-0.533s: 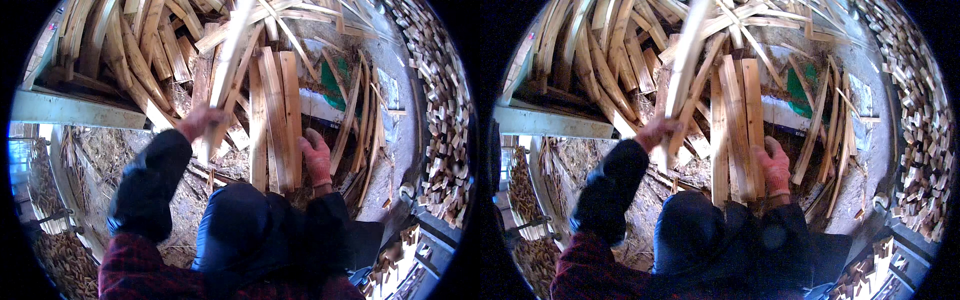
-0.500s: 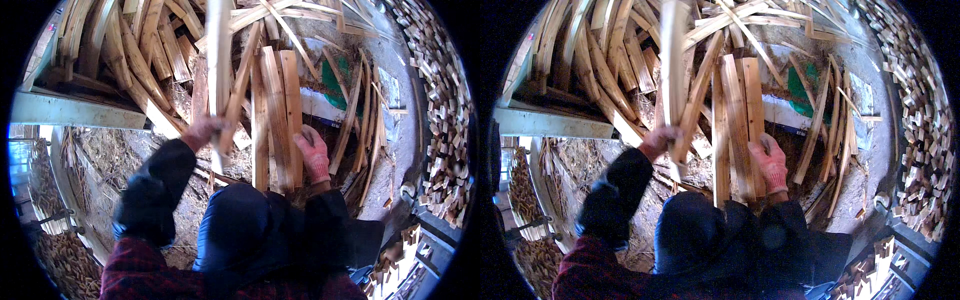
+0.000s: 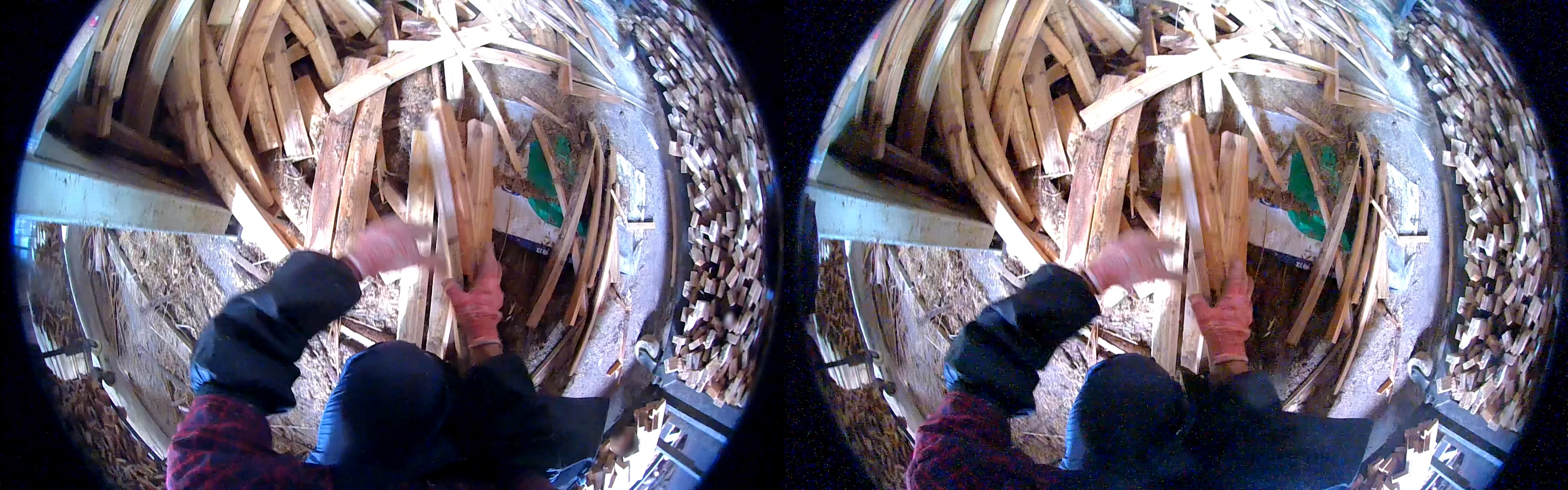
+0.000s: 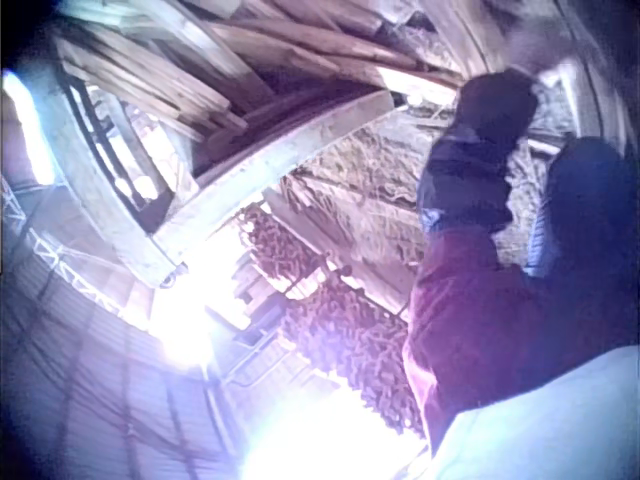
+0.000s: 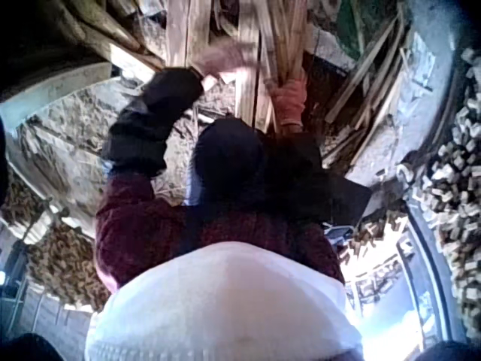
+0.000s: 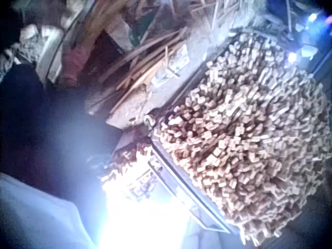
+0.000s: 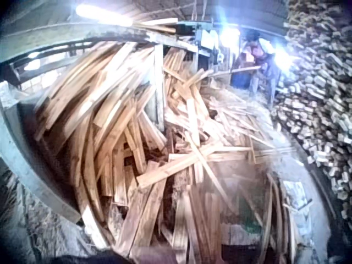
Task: The person picks up thin wooden planks from a large pile on the floor and arranges them into a neat stack on a metal rack. The person repeatedly gathers handfuls of planks and places them vertically into the rack, organizing the wood.
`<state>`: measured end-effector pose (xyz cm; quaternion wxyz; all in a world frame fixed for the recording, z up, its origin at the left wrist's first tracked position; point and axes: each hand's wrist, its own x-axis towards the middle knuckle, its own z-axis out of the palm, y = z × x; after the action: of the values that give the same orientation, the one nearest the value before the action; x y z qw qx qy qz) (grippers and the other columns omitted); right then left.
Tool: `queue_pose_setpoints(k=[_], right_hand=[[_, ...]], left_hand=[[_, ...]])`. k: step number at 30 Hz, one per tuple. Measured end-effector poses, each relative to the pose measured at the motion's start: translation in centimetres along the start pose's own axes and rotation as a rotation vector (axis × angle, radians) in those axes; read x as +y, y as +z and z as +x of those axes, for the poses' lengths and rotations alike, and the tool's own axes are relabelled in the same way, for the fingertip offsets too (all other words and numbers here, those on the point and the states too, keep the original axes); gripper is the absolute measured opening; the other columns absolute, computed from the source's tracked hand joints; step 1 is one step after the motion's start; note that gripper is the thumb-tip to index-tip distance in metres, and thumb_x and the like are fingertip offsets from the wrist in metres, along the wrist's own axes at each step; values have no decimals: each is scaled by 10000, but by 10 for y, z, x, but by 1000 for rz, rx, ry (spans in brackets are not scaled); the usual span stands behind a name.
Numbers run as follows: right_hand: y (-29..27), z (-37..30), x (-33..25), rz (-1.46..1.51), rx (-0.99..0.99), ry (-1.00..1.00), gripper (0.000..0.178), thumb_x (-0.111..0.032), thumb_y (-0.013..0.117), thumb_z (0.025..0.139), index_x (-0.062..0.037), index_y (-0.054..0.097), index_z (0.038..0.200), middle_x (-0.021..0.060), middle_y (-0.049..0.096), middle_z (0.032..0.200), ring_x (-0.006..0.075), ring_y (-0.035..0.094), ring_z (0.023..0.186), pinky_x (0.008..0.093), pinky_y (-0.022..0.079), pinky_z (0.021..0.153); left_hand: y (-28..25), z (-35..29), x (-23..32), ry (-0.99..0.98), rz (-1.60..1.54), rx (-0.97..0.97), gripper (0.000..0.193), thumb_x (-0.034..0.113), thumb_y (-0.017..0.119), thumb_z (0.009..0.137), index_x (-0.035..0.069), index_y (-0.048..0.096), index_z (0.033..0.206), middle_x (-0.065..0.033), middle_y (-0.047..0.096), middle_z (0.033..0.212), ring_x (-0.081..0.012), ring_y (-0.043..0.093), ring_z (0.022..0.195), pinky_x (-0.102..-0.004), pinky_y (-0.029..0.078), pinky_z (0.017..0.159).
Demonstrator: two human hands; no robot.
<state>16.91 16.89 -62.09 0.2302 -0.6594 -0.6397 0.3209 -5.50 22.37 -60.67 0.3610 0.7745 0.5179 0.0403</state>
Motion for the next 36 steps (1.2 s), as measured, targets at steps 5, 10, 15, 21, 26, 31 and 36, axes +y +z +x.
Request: queue_pose_setpoints(k=[5,10,15,21,26,31,36], right_hand=[[17,3,0,-250,-115,82,1130,-464,799,638,1,193,1471,313,302,1417,456,345,1289,473,334,1071],[26,4,-6,-222,-186,118,1160,-417,823,645,-27,136,1494,299,241,1464,450,308,1333,437,329,1089],[20,7,26,-191,-78,62,1109,-412,818,661,-14,189,1483,295,300,1445,429,317,1338,420,310,1100],[26,5,19,-40,-87,14,1034,-333,795,692,-29,207,1488,253,340,1452,373,369,1332,403,330,1087],[23,4,-21,-412,-3,-181,934,-351,770,705,-21,299,1440,281,331,1443,427,350,1316,428,327,1092],[60,3,-98,44,-361,-22,799,-497,706,775,-9,416,1337,301,564,1203,439,528,1155,448,419,989],[108,50,-45,453,-345,337,846,-560,714,738,68,488,1259,245,634,1098,349,586,1080,383,440,927]], left_hand=[[-135,91,-93,-403,511,586,1014,589,637,773,50,180,1500,-180,287,1522,-349,301,1387,-412,294,1114],[-173,82,-115,-515,505,394,750,404,701,735,36,447,1337,-205,622,1112,-377,593,1061,-420,483,903],[-108,52,-86,-374,271,233,639,515,683,749,10,647,1140,-219,664,997,-343,632,975,-396,510,857],[-11,-145,-94,-588,-1058,98,667,375,723,779,-71,563,1248,-145,645,1132,-209,597,1035,-331,447,932],[29,-177,-72,-600,-595,417,587,337,673,856,-27,521,1291,-151,632,1173,-222,582,1106,-336,446,970],[56,-142,-83,-338,-1018,753,597,268,734,838,-25,488,1296,-137,634,1143,-223,618,1025,-355,496,871],[48,-117,-55,-478,-1400,753,553,186,720,846,-37,501,1302,-96,660,1067,-162,626,899,-312,503,798]])
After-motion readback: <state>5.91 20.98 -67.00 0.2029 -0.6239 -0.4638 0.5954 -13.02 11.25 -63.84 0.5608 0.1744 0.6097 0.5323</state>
